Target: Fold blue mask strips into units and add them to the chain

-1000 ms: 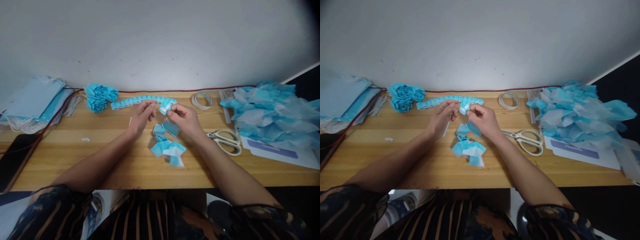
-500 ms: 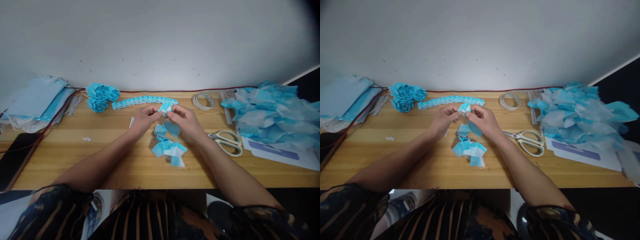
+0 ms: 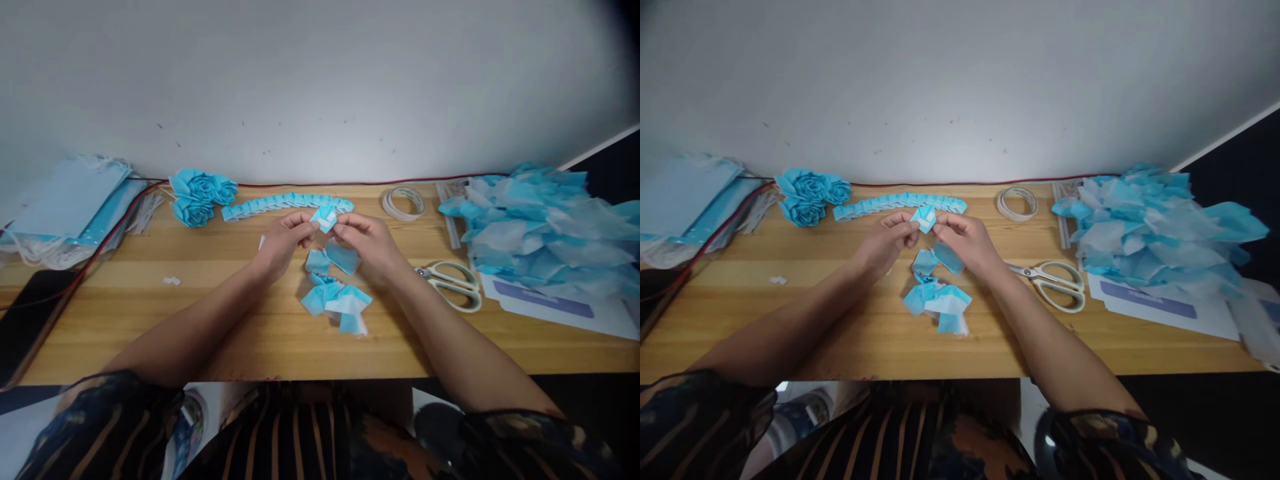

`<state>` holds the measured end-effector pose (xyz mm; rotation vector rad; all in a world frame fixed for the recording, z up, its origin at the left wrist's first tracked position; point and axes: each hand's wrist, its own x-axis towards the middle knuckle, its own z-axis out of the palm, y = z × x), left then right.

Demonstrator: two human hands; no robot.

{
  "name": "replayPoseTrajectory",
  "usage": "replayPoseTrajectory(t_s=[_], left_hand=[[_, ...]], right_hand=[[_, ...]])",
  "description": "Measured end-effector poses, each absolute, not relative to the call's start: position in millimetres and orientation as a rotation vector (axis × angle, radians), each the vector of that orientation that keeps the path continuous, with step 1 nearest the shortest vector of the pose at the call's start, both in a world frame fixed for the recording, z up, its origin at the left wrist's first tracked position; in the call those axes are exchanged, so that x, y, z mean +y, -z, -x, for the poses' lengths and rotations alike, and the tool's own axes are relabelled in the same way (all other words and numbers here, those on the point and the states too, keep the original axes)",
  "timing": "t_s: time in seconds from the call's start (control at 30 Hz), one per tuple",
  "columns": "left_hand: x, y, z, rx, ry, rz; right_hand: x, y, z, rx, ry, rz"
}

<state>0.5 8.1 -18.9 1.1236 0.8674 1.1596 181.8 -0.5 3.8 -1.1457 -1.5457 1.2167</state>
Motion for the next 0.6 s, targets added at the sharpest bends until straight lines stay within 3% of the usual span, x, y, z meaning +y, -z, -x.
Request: replayPoseTrajectory(t_s=[0.23, 0.37, 0.6], left_hand=[[10, 23, 0, 0.866, -1.168, -1.145], [7, 14, -2, 0.923, -1.34, -1.155], [-4, 13, -7, 1.081, -1.382, -1.603]], right_hand=[[-1, -6, -180, -1.546, -1.154, 1.151], [-1, -7, -179, -1.561, -1.012, 1.177], [-5, -7, -176, -1.651, -0.768, 1.249]])
